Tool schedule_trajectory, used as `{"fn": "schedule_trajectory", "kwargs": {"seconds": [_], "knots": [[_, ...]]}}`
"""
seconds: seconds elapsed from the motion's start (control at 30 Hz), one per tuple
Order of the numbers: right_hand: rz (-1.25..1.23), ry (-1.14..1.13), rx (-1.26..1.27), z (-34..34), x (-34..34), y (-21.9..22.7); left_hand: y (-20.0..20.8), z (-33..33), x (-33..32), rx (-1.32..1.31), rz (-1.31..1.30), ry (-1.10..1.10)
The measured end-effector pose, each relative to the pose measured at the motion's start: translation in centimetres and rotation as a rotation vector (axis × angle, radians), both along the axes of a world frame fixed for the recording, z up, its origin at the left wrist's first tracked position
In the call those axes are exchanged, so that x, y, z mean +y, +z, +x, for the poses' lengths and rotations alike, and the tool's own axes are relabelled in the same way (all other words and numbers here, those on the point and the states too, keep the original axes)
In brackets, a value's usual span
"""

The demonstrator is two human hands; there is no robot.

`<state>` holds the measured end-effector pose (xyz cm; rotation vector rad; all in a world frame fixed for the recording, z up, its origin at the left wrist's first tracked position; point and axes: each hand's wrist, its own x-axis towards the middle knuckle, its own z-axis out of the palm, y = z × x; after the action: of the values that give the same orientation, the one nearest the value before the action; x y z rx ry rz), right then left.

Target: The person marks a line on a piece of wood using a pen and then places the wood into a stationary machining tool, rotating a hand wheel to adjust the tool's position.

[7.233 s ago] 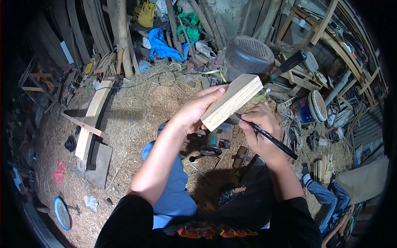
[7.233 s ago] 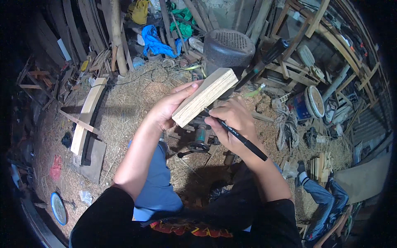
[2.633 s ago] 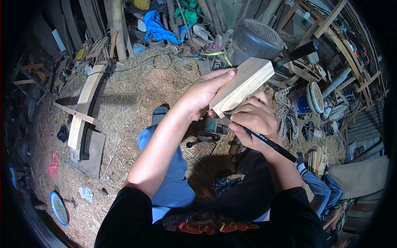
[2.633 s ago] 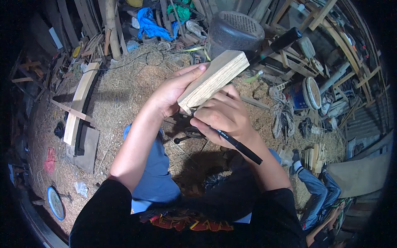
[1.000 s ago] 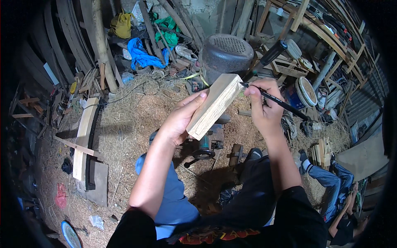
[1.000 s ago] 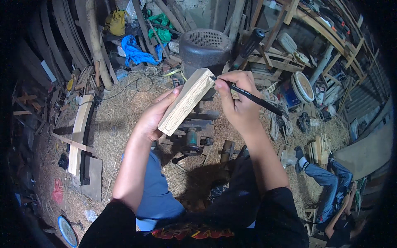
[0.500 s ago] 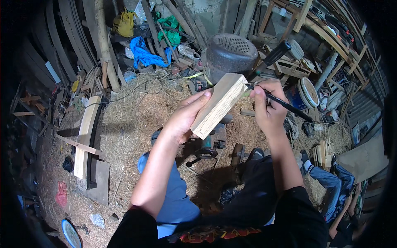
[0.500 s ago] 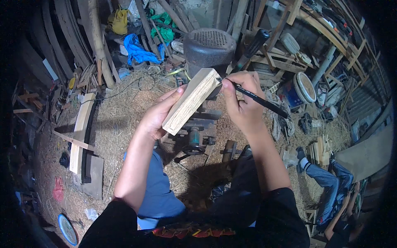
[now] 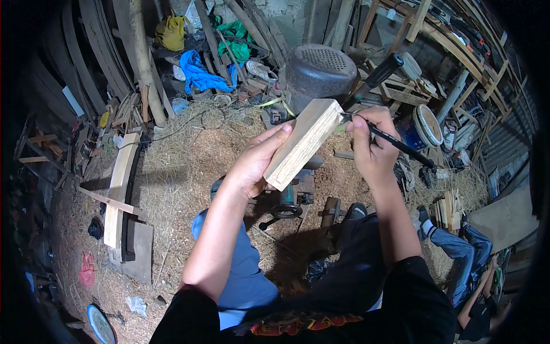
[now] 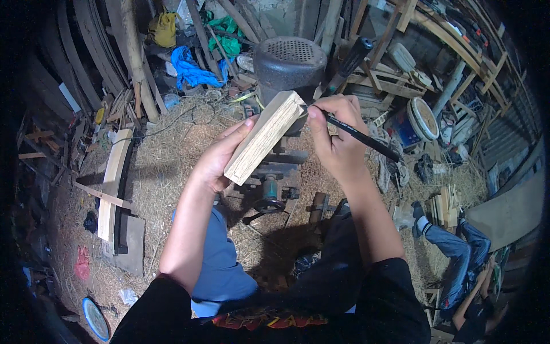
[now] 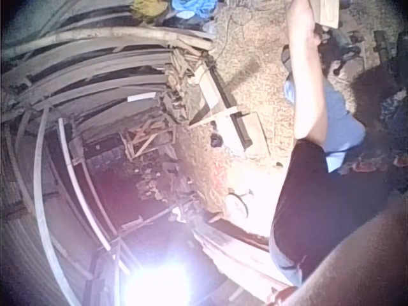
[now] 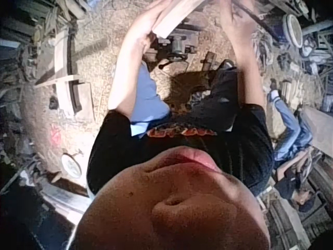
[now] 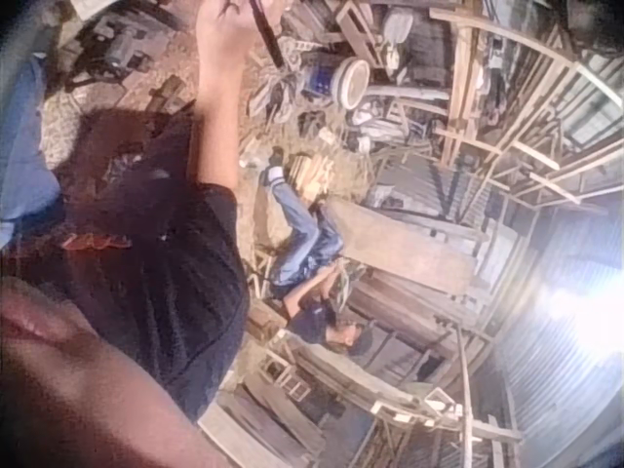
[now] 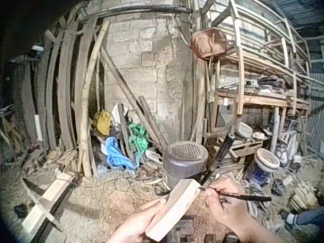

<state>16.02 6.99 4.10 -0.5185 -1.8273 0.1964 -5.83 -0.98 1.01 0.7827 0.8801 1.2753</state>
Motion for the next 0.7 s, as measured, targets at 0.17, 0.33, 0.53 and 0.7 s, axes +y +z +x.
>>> {"fn": "schedule_trajectory", "kwargs": {"seconds": [0.17,0.33,0.53,0.7], "knots": [[0.01,-0.008,-0.018,0.14,-0.22,-0.02,0.15,0.0,-0.24,-0.026,-0.006,-0.001],[0.04,0.019,-0.017,-0.35,-0.1,0.17,0.01,-0.01,-0.23,-0.029,-0.001,0.01],[0.03,-0.011,-0.025,0.41,-0.06,-0.12,0.01,-0.07,-0.22,-0.034,-0.007,-0.01],[0.071,-0.016,-0.058,0.44,-0.34,0.24,-0.46,-0.16,0.08,-0.04,0.017,-0.025]]}}
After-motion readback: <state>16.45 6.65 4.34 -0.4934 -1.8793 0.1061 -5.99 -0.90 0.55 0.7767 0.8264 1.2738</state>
